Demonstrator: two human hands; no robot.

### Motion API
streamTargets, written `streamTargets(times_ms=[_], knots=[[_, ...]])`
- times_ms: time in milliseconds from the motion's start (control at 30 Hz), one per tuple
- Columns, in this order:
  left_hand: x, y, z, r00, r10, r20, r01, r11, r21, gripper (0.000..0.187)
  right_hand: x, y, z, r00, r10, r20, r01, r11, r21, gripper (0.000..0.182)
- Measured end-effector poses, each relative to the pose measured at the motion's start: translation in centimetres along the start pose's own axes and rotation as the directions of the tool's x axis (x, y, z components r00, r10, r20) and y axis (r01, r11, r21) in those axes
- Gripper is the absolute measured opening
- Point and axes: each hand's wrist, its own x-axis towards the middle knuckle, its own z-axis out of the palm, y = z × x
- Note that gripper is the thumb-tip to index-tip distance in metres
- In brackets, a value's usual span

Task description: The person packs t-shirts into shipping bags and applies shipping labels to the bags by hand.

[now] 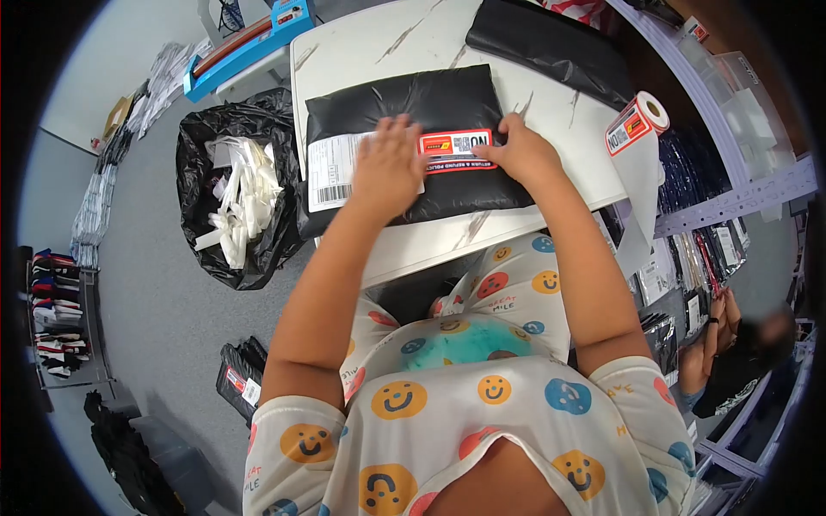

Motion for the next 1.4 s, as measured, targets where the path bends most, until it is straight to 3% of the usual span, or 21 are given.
streamTargets(times_ms=[100, 167, 267, 300, 367, 400, 500, 600, 633, 733, 800, 833, 933, 967, 1000, 1033, 1100, 1200, 1233, 1333, 1400], knots=[[-1.4, -4.4, -1.4, 0.974, -0.225, -0.012, 0.226, 0.972, 0.065, 0.051, -0.2, 0.5, -0.2, 0.999, 0.016, -0.038, -0.016, 1.000, 0.018, 0.056], [-2.3, -7.6, -0.9, 0.913, -0.405, -0.050, 0.405, 0.914, -0.017, 0.053, 0.1, 1.3, 0.4, 0.999, 0.013, -0.052, -0.008, 0.995, 0.096, 0.058], [-3.0, -12.8, 2.8, 0.814, -0.577, 0.063, 0.510, 0.659, -0.553, 0.052, 1.8, 3.3, 1.6, 0.999, -0.009, -0.054, 0.022, 0.966, 0.258, 0.056], [-3.1, -11.9, 1.5, 0.790, -0.595, 0.147, 0.539, 0.561, -0.628, 0.052, 1.7, 3.5, 1.7, 0.999, -0.038, -0.028, 0.044, 0.959, 0.278, 0.055], [-4.1, -8.9, -2.1, 0.740, -0.592, 0.318, 0.586, 0.337, -0.737, 0.052, 0.9, 3.4, 1.7, 0.996, -0.084, -0.001, 0.080, 0.945, 0.317, 0.045], [-4.8, -8.3, -2.5, 0.732, -0.587, 0.345, 0.574, 0.260, -0.776, 0.052, 0.4, 3.4, 1.8, 0.994, -0.085, 0.069, 0.046, 0.897, 0.439, 0.042], [-7.4, -8.3, -2.0, 0.721, -0.548, 0.425, 0.519, 0.020, -0.855, 0.052, -1.2, 4.0, 2.4, 0.960, -0.137, 0.246, -0.096, 0.662, 0.743, 0.030], [-11.8, -7.1, -3.0, 0.745, -0.535, 0.399, 0.390, -0.135, -0.911, 0.047, -5.3, 3.1, 0.1, 0.897, -0.102, 0.430, -0.235, 0.713, 0.661, 0.030], [-13.4, -6.5, -3.5, 0.723, -0.559, 0.407, 0.376, -0.175, -0.910, 0.046, -5.9, 3.1, 0.9, 0.918, -0.159, 0.363, -0.154, 0.700, 0.698, 0.025], [-18.1, -4.7, -5.3, 0.653, -0.609, 0.450, 0.339, -0.296, -0.893, 0.045, -8.6, 1.9, 1.0, 0.891, -0.212, 0.401, -0.130, 0.728, 0.673, 0.025], [-21.2, -5.0, -6.5, 0.730, -0.395, 0.558, 0.239, -0.617, -0.749, 0.042, -8.8, 1.8, 1.9, 0.865, -0.244, 0.439, -0.075, 0.801, 0.594, 0.025], [-22.8, -5.5, -6.9, 0.644, -0.332, 0.689, 0.260, -0.752, -0.605, 0.037, -9.3, 0.8, 1.6, 0.848, -0.276, 0.452, 0.001, 0.854, 0.521, 0.024], [-27.9, -7.5, -6.3, 0.595, -0.470, 0.652, 0.342, -0.586, -0.735, 0.032, -9.7, -1.6, 3.1, 0.851, -0.385, 0.359, 0.205, 0.870, 0.448, 0.024], [-29.6, -7.7, -7.0, 0.628, -0.516, 0.583, 0.270, -0.558, -0.785, 0.032, -9.7, -2.6, 3.5, 0.869, -0.274, 0.412, 0.049, 0.877, 0.479, 0.024], [-31.0, -7.6, -8.2, 0.659, -0.552, 0.511, 0.203, -0.523, -0.828, 0.033, -10.3, -3.8, 3.9, 0.926, -0.307, 0.220, 0.152, 0.836, 0.527, 0.024], [-32.4, -7.4, -9.4, 0.558, -0.738, 0.379, 0.164, -0.349, -0.923, 0.026, -8.7, -3.0, 5.0, 0.938, -0.313, 0.150, 0.200, 0.840, 0.504, 0.025], [-37.9, -9.6, -10.6, 0.439, -0.855, 0.274, 0.089, -0.262, -0.961, 0.019, -8.5, -3.5, 5.3, 0.964, -0.247, 0.103, 0.128, 0.763, 0.633, 0.023], [-47.3, -11.5, -13.8, 0.270, -0.937, 0.224, 0.075, -0.211, -0.975, 0.031, -7.7, -2.4, 4.6, 0.957, -0.281, 0.074, 0.157, 0.714, 0.683, 0.028], [-50.2, -11.5, -14.3, 0.087, -0.981, 0.171, 0.104, -0.162, -0.981, 0.032, -7.3, -2.0, 4.3, 0.962, -0.267, 0.049, 0.163, 0.711, 0.684, 0.027], [-59.6, -11.6, -14.4, -0.100, -0.993, 0.063, 0.066, -0.070, -0.995, 0.032, -5.8, -0.1, 2.9, 0.983, -0.182, 0.027, 0.119, 0.742, 0.660, 0.026], [-62.8, -10.8, -14.1, -0.255, -0.967, -0.015, 0.041, 0.005, -0.999, 0.031, -4.9, 1.1, 2.0, 0.982, -0.188, -0.007, 0.135, 0.677, 0.723, 0.025]])
